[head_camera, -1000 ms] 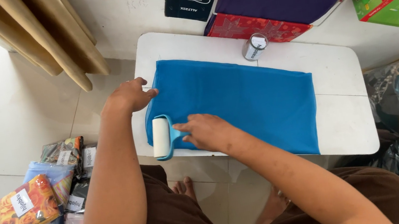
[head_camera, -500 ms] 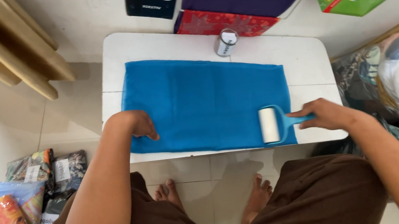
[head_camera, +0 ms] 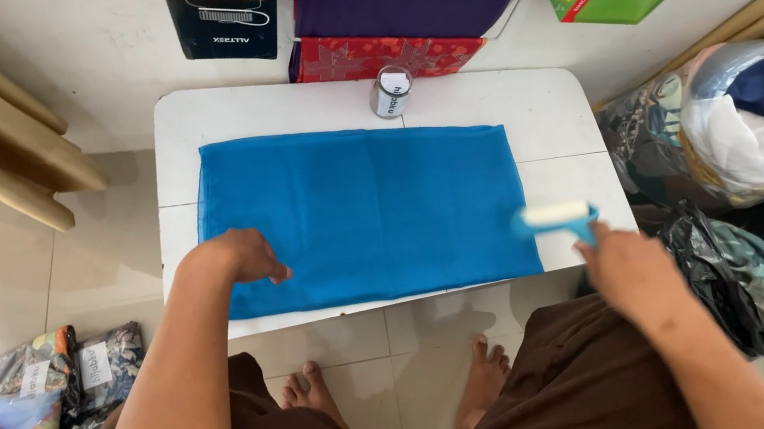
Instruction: The person takes a blue cloth from a bag, spreads it on a table, and uses a lint roller to remove lint from it.
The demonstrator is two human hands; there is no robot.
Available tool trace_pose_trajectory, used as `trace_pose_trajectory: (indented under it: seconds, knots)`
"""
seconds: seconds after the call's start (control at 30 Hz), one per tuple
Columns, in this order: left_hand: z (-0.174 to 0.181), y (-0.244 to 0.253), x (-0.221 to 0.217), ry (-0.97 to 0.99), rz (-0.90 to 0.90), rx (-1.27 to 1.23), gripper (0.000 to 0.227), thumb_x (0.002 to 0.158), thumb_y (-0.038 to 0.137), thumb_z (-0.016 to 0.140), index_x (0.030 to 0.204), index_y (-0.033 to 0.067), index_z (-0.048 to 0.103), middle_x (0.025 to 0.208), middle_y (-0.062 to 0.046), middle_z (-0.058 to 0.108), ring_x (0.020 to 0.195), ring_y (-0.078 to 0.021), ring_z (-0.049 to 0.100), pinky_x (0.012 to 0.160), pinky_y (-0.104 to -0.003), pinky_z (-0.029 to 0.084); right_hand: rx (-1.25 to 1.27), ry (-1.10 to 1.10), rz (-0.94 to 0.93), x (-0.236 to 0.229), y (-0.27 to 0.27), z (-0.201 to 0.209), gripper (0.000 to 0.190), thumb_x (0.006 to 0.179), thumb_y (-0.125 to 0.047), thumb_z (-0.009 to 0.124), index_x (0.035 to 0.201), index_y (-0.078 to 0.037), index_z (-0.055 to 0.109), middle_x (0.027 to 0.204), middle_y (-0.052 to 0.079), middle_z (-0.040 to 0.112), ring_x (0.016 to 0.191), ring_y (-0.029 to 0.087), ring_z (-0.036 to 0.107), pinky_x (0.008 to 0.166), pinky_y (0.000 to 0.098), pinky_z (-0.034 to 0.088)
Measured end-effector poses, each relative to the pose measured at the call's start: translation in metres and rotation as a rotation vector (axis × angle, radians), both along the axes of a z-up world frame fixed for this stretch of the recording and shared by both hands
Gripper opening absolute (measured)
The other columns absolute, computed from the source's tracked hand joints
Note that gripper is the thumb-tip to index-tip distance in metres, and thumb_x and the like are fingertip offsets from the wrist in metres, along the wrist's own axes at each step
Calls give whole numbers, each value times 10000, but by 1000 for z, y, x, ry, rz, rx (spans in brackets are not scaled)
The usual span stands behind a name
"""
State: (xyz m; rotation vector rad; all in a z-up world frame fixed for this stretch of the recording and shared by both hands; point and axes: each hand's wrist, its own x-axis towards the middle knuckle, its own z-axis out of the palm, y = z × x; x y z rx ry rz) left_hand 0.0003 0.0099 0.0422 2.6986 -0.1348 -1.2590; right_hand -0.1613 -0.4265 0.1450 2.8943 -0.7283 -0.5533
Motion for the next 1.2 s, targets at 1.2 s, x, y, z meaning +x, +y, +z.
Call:
trace_pose_trajectory:
  seconds: [1.2]
  knots:
    - [50,6,-2,-163,44,-203,456,930,422,687,1275,132,755,1323,-215,695,1192,-417,689,938,-527,599,1,328,235,-1,-36,-50,431,946,-385,616,1271,-127,735,1088,219,771,1041,406,753,870,479,647]
